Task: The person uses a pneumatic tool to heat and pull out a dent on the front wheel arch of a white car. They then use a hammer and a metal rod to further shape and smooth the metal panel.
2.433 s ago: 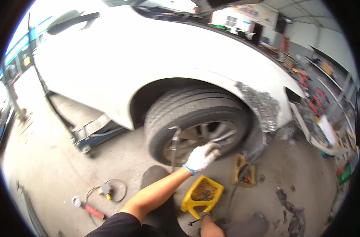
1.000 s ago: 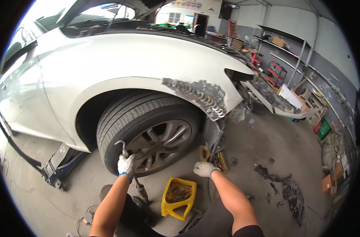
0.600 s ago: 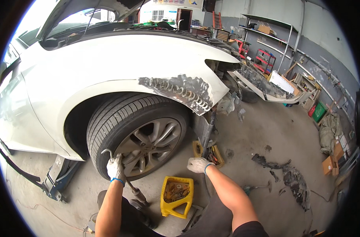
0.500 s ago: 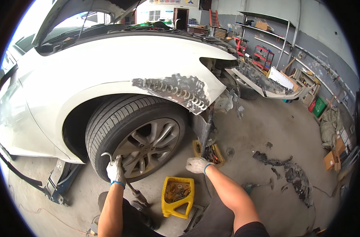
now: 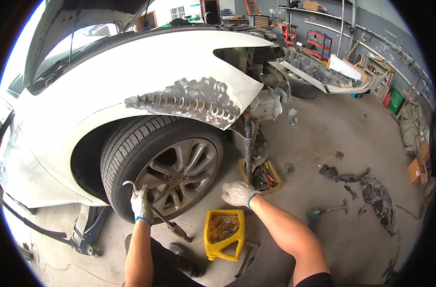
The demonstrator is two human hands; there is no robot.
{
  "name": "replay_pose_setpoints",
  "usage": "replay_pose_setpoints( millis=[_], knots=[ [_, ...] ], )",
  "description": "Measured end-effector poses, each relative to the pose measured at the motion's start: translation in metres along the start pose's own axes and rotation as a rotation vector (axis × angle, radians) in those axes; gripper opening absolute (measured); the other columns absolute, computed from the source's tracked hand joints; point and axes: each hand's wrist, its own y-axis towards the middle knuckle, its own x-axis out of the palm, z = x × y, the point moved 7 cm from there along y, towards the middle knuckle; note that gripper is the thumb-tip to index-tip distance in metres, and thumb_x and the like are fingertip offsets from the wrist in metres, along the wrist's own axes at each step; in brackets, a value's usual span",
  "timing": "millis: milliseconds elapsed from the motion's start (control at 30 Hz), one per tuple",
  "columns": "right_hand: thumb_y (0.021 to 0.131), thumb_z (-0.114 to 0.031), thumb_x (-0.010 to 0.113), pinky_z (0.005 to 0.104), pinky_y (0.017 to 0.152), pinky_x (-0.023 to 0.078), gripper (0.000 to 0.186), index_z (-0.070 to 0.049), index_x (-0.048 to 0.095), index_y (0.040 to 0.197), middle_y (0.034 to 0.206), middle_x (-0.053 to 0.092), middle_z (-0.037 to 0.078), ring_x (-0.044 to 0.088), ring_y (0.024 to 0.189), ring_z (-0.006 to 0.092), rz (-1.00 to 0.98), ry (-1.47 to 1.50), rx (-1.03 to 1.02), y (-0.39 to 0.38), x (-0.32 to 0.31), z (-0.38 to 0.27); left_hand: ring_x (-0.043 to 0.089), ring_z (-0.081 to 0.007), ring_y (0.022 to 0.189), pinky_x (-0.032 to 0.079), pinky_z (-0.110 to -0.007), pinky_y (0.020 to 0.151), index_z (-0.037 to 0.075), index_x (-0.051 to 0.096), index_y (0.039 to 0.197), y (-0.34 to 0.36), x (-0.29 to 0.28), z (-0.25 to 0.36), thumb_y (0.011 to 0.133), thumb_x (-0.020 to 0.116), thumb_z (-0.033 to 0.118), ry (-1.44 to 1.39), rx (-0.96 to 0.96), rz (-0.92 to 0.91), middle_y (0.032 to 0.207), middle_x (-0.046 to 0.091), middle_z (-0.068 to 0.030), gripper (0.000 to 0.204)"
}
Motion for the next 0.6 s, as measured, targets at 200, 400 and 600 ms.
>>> replay_pose_setpoints(
  millis=[200,400,600],
  knots=[
    [0.09,-0.029,0.057,0.0514,0.073,0.052,0.027,-0.003,0.059,0.093,0.082,0.067,0.022,0.065,0.081,0.0422,0.241,0.079,-0.062,-0.005,-0.024,-0.01,0.056,-0.0088,0.07,0.047,-0.026,0.066,0.004,0.064,0.098,-0.001,0.003,0.003,0.093,0.067,0.016,0.049,0.091,0.035,0.084,0.064,0.0002,0.014],
    [0.087,-0.022,0.065,0.0459,0.068,0.051,0.026,-0.011,0.057,0.109,0.083,0.064,0.01,0.065,0.074,0.0311,1.086,0.103,-0.112,-0.043,-0.165,-0.044,0.051,-0.0089,0.069,0.044,-0.026,0.064,0.007,0.06,0.086,-0.001,-0.011,0.004,0.09,0.069,0.019,0.17,0.093,0.118,0.078,0.06,0.0012,0.017],
    [0.086,-0.028,0.066,0.0458,0.093,0.048,0.051,-0.006,0.052,0.13,0.117,0.059,0.016,0.055,0.109,0.0348,1.072,-0.318,-0.101,-0.015,-0.269,-0.103,0.05,-0.0121,0.069,0.045,-0.03,0.068,0.005,0.058,0.085,0.01,-0.021,-0.009,0.088,0.07,0.026,0.242,0.093,0.103,0.075,0.058,-0.0016,0.025]
  ],
)
